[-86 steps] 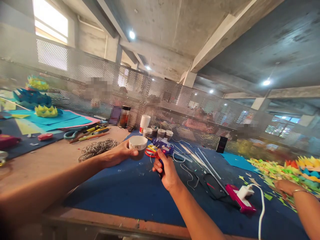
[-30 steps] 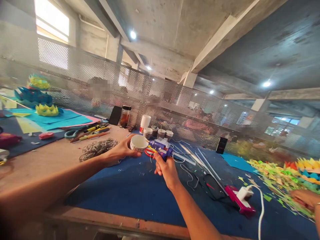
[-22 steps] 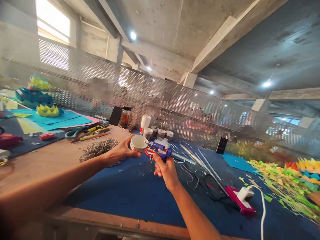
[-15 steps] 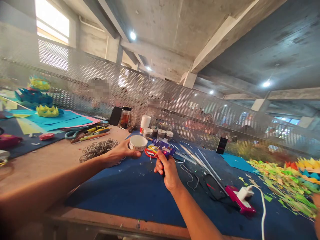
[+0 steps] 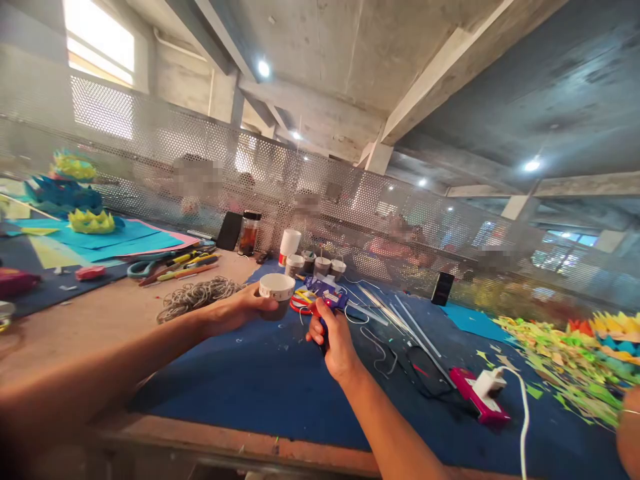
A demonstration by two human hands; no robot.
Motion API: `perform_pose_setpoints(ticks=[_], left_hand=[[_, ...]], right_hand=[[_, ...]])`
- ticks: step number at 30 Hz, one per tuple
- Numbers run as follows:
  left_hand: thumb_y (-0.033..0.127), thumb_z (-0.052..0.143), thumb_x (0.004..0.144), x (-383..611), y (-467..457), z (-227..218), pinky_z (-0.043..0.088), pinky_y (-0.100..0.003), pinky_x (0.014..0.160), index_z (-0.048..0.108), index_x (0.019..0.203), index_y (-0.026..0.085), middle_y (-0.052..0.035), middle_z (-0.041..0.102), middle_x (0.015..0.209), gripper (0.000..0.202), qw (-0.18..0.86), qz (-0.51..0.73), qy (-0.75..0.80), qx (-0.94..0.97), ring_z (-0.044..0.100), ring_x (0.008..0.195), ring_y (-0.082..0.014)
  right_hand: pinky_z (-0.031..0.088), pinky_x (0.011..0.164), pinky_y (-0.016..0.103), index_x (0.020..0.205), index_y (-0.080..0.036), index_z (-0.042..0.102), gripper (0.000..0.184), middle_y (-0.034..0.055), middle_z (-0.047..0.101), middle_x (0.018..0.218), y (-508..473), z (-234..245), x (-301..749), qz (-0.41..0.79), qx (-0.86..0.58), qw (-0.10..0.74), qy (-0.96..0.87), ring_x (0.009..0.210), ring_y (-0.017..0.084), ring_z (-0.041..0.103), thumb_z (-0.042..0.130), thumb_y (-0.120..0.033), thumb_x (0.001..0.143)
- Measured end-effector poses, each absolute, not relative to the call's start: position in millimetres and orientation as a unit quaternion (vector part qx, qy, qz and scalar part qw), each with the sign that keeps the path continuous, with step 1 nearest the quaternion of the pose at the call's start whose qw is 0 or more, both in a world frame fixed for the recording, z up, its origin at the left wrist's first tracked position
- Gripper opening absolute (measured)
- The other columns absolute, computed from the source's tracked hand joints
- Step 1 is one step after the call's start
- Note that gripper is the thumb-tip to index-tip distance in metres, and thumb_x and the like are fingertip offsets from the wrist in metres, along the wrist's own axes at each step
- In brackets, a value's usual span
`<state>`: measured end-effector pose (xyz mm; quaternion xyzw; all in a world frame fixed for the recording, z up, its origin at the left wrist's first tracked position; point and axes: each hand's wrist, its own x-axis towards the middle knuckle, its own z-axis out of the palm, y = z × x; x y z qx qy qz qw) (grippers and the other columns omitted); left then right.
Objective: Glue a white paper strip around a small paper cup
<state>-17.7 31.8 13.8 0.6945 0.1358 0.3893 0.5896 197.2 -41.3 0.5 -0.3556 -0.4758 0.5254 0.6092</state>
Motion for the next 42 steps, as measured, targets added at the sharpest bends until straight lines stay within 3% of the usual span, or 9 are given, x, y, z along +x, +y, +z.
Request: perform_pose_setpoints(ticks=[12, 21, 28, 33, 42], left_hand=[[0.031, 0.091, 0.062, -16.5, 26.1, 17.7, 0.044, -0.029, 0.076, 0.064, 0.127, 0.016, -0.0072, 0.071, 0.101, 0.072, 0.606, 0.397, 0.168, 0.668, 0.061, 0.089, -0.0210], [0.029, 0.090, 0.066, -17.2, 31.8, 10.8, 0.046, -0.026, 0.070, 0.060, 0.128, 0.018, -0.0063, 0.070, 0.107, 0.069, 0.604, 0.391, 0.166, 0.675, 0.061, 0.085, -0.0180], [0.029, 0.090, 0.066, -18.7, 33.7, 11.1, 0.048, -0.027, 0.076, 0.060, 0.127, 0.018, -0.0086, 0.070, 0.116, 0.069, 0.579, 0.398, 0.182, 0.688, 0.062, 0.100, -0.0226], [0.029, 0.090, 0.066, -19.4, 36.0, 10.1, 0.050, -0.029, 0.076, 0.058, 0.133, 0.018, -0.0104, 0.070, 0.117, 0.075, 0.573, 0.398, 0.182, 0.693, 0.063, 0.102, -0.0248], [0.029, 0.091, 0.064, -20.2, 30.6, 16.9, 0.052, -0.029, 0.076, 0.061, 0.124, 0.017, -0.0088, 0.071, 0.112, 0.068, 0.557, 0.399, 0.205, 0.699, 0.064, 0.097, -0.0234]], right_hand=[[0.044, 0.055, 0.024, 0.085, -0.017, 0.070, 0.041, -0.0099, 0.036, 0.053, -46.1, 2.1, 193.4, 0.536, -0.355, 0.587, -0.492, 0.045, 0.007, 0.026, 0.071, -0.058, 0.086], [0.043, 0.053, 0.023, 0.085, -0.017, 0.070, 0.042, -0.0104, 0.036, 0.052, -47.2, 3.8, 195.5, 0.521, -0.367, 0.583, -0.505, 0.044, 0.006, 0.027, 0.070, -0.059, 0.087], [0.045, 0.051, 0.025, 0.080, -0.017, 0.068, 0.045, -0.0095, 0.038, 0.051, -48.0, 6.1, 197.3, 0.460, -0.397, 0.578, -0.544, 0.042, 0.007, 0.030, 0.069, -0.061, 0.087], [0.045, 0.051, 0.025, 0.079, -0.018, 0.068, 0.042, -0.0091, 0.038, 0.051, -48.7, 6.1, 199.0, 0.447, -0.400, 0.576, -0.556, 0.042, 0.007, 0.031, 0.067, -0.060, 0.088], [0.046, 0.050, 0.025, 0.080, -0.018, 0.067, 0.041, -0.0089, 0.038, 0.051, -49.0, 6.1, 200.1, 0.405, -0.419, 0.569, -0.580, 0.041, 0.007, 0.033, 0.065, -0.057, 0.091]])
